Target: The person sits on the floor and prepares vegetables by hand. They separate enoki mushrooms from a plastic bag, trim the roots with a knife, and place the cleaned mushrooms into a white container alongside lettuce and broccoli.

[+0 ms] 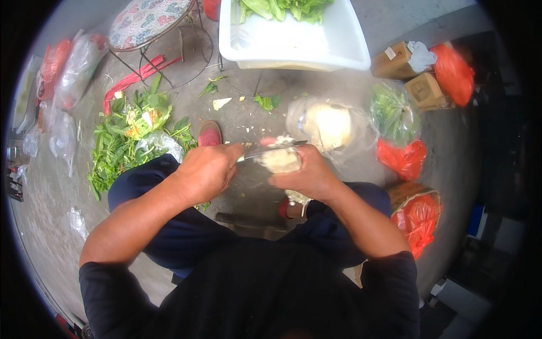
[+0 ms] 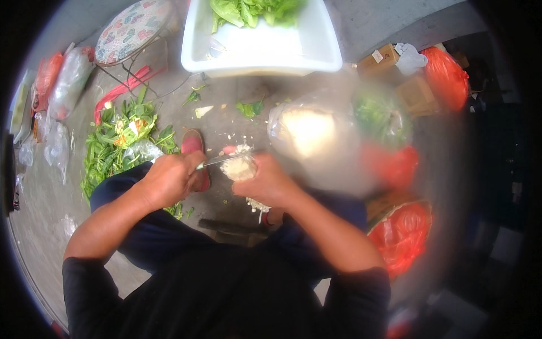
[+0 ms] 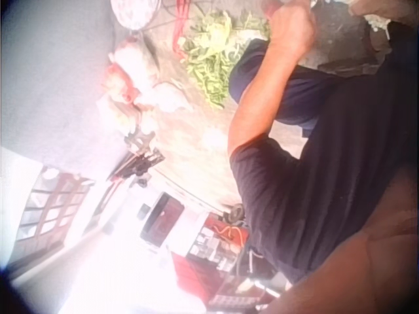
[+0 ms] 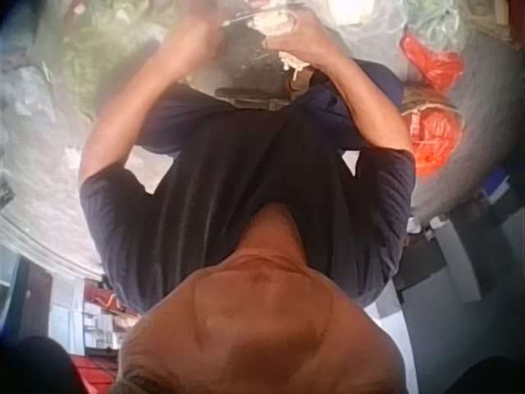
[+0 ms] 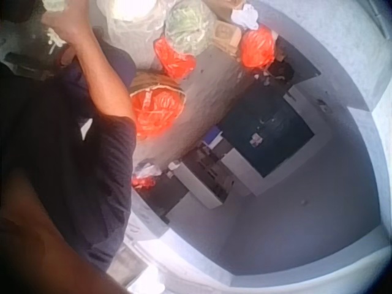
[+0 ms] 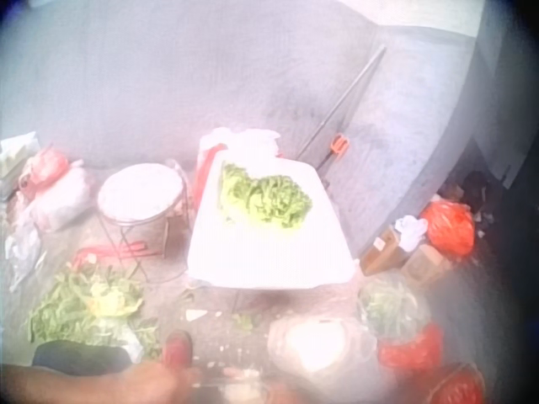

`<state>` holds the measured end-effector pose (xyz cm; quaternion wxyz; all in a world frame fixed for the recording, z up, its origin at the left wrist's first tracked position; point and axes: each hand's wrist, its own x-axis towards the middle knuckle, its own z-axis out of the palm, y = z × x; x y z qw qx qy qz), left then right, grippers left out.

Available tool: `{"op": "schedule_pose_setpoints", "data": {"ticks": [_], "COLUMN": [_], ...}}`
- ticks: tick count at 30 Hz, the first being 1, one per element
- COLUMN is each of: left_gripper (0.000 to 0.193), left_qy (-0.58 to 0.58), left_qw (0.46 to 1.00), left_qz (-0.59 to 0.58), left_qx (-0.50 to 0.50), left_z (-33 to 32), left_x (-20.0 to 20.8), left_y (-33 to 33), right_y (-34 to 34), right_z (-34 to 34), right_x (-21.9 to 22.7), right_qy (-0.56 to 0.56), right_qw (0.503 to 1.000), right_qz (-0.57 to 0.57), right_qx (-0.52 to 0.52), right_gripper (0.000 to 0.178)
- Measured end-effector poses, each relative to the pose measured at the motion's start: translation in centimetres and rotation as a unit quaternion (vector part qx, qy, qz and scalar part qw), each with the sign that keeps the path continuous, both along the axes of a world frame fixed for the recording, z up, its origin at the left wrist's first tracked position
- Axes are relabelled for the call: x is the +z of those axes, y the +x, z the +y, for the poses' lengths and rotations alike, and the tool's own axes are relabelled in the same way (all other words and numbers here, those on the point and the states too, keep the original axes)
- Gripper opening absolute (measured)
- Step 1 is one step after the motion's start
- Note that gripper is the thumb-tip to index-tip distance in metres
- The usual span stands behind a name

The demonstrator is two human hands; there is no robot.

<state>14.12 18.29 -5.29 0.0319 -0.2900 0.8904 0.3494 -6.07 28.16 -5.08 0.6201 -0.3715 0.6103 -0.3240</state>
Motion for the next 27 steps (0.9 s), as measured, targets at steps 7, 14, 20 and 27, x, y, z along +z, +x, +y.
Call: {"op": "schedule_pose_setpoints", "data": {"ticks": [7,14,20,27], "left_gripper": [0.012,0.019,0.025,0.025], "left_qy": [0.115,0.029,0.0,0.002], "left_qw": [0.987,0.983,0.993,0.996], "left_qz": [0.079,0.178,0.114,0.065], "left_qx": [0.082,0.018,0.027,0.059], "left_z": [-0.2,1.6,1.5,1.3], "left_x": [-0.7,-0.7,-0.6,-0.7], "left_y": [0.8,-0.6,-1.0,-0.6], "right_y": [-0.8,-0.4,0.5,0.9], "right_z": [0.1,0.2,0.2,0.0], "right_x": [0.6,0.3,0.5,0.0], "right_qy": [-0.042,-0.035,-0.002,-0.01], "right_qw": [0.999,0.992,0.972,0.968], "right_qz": [0.008,-0.08,-0.175,-0.163], "right_qx": [-0.024,-0.091,-0.158,-0.192], "right_gripper": [0.053,0.044,0.045,0.045]}}
